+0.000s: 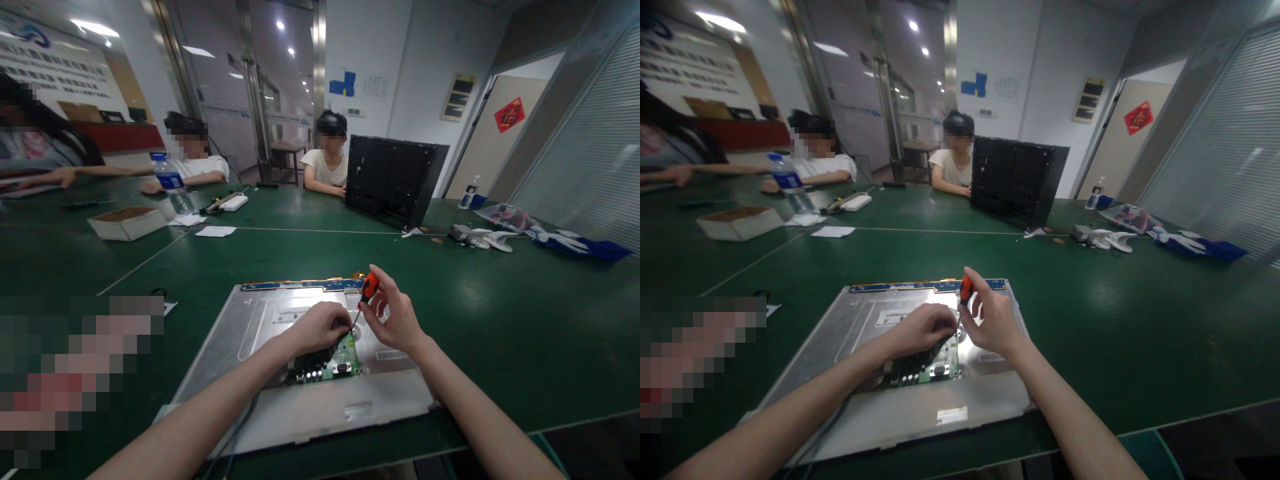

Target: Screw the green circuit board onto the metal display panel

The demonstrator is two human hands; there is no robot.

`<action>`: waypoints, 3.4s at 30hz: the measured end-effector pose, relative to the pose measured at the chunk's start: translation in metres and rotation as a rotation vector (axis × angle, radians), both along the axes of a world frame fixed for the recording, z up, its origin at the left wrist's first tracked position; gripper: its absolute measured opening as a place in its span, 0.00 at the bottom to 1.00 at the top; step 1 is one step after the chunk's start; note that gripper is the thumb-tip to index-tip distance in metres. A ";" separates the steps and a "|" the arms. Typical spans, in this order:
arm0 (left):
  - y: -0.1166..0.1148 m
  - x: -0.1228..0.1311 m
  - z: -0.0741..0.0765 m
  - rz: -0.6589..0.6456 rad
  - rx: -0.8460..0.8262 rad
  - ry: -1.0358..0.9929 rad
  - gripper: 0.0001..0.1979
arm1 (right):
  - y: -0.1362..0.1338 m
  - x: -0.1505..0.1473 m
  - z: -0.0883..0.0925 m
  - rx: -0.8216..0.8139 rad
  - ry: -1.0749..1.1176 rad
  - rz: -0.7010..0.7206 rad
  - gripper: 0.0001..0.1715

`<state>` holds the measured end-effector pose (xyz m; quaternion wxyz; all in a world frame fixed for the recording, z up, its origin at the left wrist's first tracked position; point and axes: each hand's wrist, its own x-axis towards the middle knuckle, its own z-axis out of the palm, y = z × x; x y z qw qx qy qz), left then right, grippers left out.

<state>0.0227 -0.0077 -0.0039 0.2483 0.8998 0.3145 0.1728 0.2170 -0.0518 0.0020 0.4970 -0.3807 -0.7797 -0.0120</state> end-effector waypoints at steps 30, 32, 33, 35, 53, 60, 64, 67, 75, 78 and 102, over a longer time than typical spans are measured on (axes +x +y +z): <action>-0.001 0.000 0.002 0.007 -0.001 0.005 0.07 | -0.001 -0.001 0.002 0.016 0.004 0.013 0.40; 0.000 0.000 0.002 0.003 0.001 0.007 0.07 | 0.000 -0.001 0.002 0.036 0.001 -0.006 0.39; 0.000 0.000 0.002 0.000 0.002 0.007 0.07 | 0.000 -0.002 0.003 0.050 0.001 -0.011 0.39; 0.000 0.000 0.001 -0.004 0.005 0.007 0.07 | 0.000 -0.003 0.005 0.079 -0.001 -0.010 0.38; 0.000 0.000 0.001 0.004 0.012 0.009 0.07 | 0.000 -0.002 0.001 0.035 0.021 -0.008 0.39; -0.001 0.000 0.003 0.008 0.005 0.006 0.07 | 0.001 -0.001 0.001 0.041 -0.010 -0.014 0.37; -0.002 0.000 0.003 0.008 0.002 0.005 0.07 | -0.001 0.000 0.001 0.001 0.002 0.028 0.40; -0.002 0.000 0.003 0.003 0.000 0.003 0.07 | -0.001 0.000 0.001 0.000 0.003 0.032 0.40; -0.002 -0.001 0.004 0.000 -0.004 -0.005 0.07 | 0.000 -0.002 0.004 0.088 -0.017 -0.003 0.39; -0.002 -0.001 0.005 -0.003 -0.003 -0.002 0.07 | 0.000 -0.002 0.006 0.095 -0.021 0.005 0.39; -0.002 0.000 0.004 0.010 -0.005 0.009 0.06 | -0.001 0.001 0.000 -0.009 -0.015 0.020 0.43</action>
